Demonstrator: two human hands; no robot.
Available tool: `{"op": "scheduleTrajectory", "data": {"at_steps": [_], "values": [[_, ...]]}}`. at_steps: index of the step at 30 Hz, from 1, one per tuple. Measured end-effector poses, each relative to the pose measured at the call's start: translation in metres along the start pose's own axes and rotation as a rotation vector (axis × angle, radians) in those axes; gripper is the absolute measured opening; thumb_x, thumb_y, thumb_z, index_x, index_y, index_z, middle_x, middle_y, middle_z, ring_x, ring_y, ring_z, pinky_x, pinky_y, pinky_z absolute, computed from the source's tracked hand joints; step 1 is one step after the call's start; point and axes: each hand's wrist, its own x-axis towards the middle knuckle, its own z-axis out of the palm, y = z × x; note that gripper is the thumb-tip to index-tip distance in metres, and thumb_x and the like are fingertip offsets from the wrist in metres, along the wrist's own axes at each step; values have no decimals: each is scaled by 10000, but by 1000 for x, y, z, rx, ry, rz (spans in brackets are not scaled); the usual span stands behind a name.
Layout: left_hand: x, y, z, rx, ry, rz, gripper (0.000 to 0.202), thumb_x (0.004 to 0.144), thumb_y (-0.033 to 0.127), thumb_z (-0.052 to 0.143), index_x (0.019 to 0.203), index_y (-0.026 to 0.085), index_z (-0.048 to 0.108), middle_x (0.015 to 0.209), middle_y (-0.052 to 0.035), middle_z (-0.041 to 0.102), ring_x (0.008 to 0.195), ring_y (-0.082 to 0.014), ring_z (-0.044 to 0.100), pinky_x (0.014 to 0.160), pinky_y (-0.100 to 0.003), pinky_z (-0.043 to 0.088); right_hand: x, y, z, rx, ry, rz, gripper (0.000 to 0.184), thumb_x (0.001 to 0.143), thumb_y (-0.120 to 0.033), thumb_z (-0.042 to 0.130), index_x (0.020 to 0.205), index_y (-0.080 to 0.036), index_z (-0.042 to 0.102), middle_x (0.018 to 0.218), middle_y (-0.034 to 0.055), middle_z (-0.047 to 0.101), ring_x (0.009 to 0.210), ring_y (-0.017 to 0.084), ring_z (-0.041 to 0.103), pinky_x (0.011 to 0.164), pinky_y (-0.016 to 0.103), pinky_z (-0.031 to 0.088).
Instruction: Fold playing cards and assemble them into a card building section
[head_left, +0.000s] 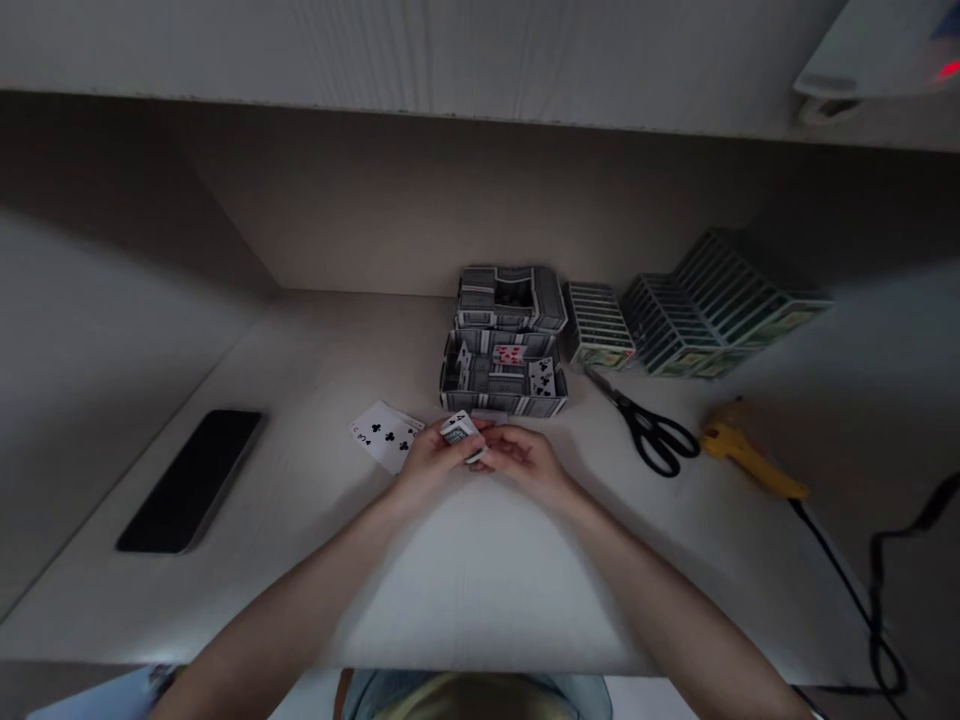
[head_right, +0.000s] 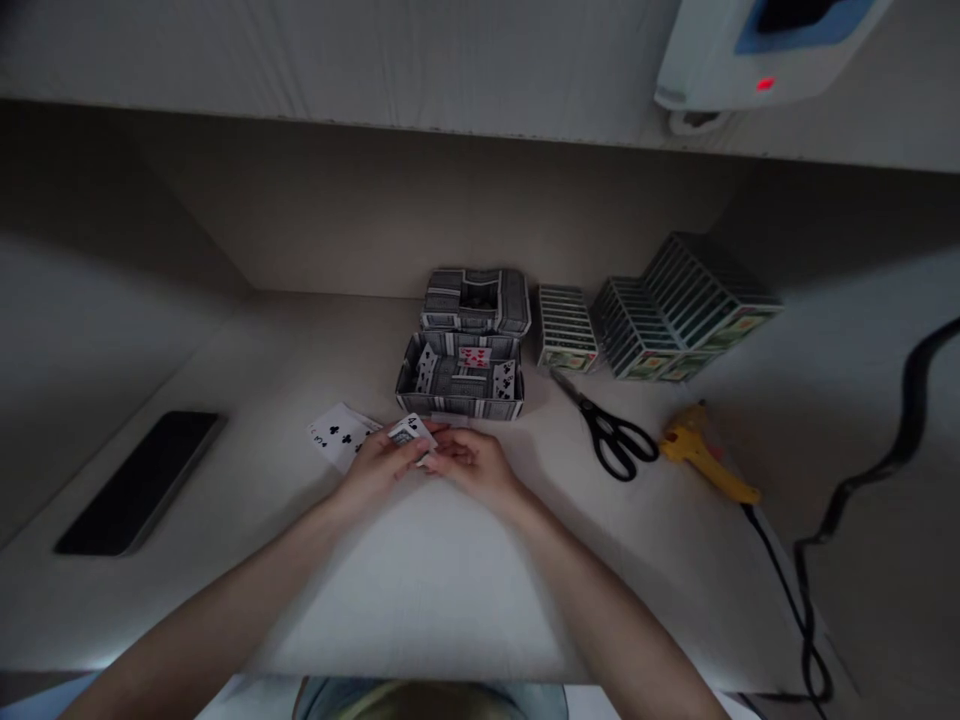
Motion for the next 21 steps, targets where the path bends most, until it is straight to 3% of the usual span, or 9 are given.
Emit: {"op": "scheduleTrajectory", "data": {"at_steps": [4, 8, 15, 21], "values": [[0, -2, -1, 105, -18, 9, 358, 701, 336, 626, 993, 130, 600, 902, -65, 660, 847, -180, 594, 797, -304, 443, 2, 5, 2, -10, 21, 19, 285, 557, -319, 736, 773, -176, 618, 742, 3, 645, 677, 142, 613, 647, 275, 493], [-1, -6, -3, 126, -50, 63, 366, 746, 383, 564, 1030, 152, 582, 1015, -71, 637, 967, -195, 563, 864, -309, 413, 1, 6, 10, 105, 72, -23, 321, 516, -265, 762, 771, -191, 580, 843, 4, 643, 775, 134, 603, 735, 272, 479], [-3, -7, -2, 155, 17, 41, 372, 761, 422, 523, 1005, 149, 589, 1002, -76, 634, 950, -206, 566, 800, -311, 450, -2, 5, 20, 300, 132, 78, 311, 524, -293, 756, 734, -175, 559, 787, 1, 640, 715, 130, 605, 724, 317, 513], [-5, -7, 3, 231, 76, 69, 323, 774, 403, 514, 960, 147, 581, 954, -57, 633, 909, -189, 562, 809, -312, 442, -3, 3, 23, 391, 165, 70, 259, 556, -279, 744, 727, -168, 583, 751, -7, 643, 702, 125, 610, 723, 319, 530]]}}
